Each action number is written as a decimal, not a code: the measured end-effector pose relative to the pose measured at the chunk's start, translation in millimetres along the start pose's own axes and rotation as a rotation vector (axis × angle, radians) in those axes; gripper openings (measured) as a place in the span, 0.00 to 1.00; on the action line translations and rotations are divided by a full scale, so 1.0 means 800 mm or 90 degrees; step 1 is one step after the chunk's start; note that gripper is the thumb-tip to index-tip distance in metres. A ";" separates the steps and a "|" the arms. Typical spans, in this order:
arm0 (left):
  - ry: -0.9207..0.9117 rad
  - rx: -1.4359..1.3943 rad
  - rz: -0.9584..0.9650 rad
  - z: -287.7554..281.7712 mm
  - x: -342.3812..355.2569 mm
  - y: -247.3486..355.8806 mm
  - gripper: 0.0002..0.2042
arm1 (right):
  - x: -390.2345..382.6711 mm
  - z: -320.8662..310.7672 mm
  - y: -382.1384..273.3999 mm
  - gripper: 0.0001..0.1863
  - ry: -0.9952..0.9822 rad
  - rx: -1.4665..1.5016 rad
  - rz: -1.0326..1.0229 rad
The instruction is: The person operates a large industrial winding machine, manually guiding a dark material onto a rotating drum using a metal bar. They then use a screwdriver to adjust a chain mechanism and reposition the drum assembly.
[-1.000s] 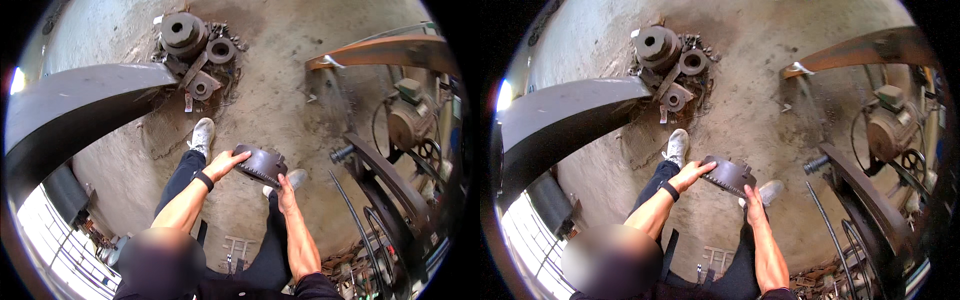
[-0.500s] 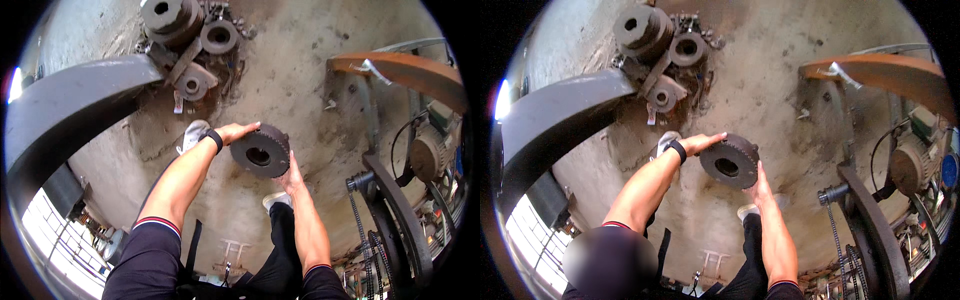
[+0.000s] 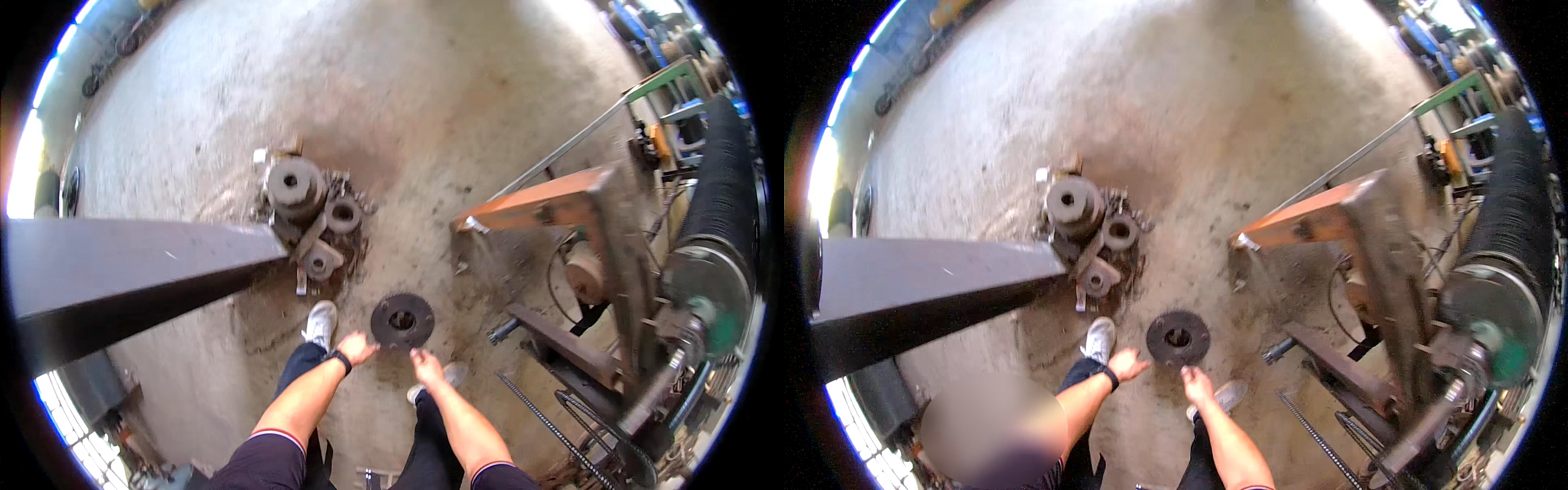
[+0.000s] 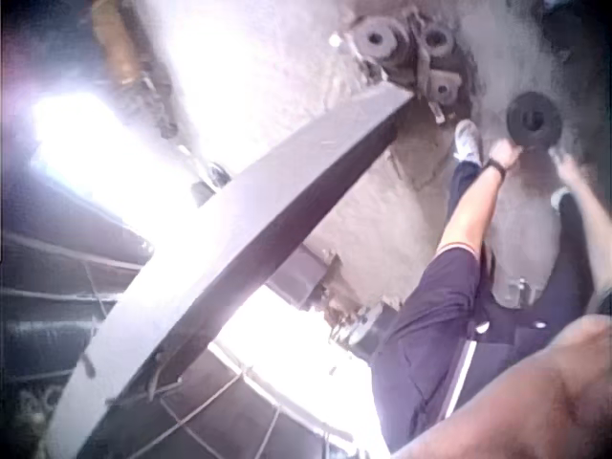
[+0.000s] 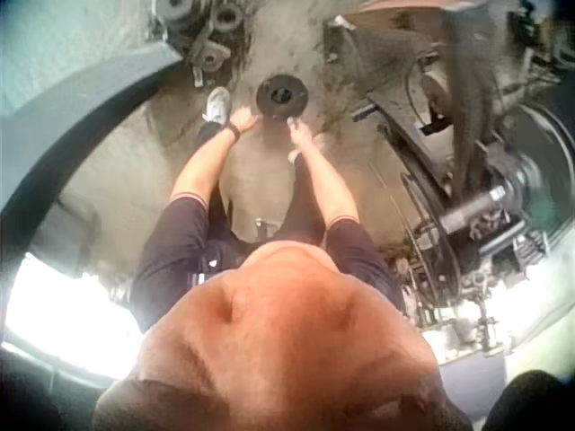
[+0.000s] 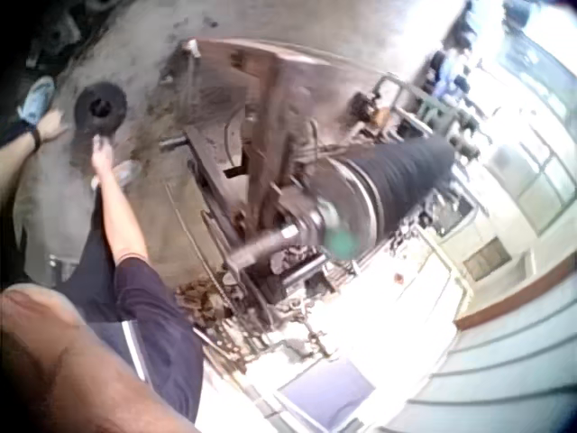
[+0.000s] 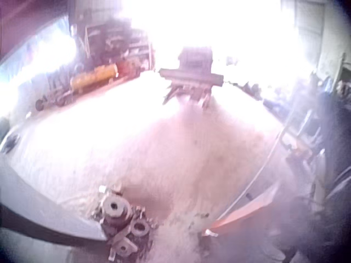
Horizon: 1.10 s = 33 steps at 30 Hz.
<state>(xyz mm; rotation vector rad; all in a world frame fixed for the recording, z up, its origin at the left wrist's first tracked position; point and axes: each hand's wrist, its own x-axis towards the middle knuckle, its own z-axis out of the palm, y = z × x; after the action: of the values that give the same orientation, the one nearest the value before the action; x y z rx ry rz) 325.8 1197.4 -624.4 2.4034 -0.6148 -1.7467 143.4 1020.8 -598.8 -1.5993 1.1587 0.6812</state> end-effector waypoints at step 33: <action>0.164 -0.406 -0.296 0.053 -0.510 -0.047 0.23 | -0.411 -0.380 0.059 0.20 0.286 -0.049 -0.085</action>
<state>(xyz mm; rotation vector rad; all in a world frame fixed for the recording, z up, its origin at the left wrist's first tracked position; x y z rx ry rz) 190.8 1394.1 -288.1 2.3179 0.5004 -1.4112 -58.4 850.2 -233.6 -1.9377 1.3402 0.2863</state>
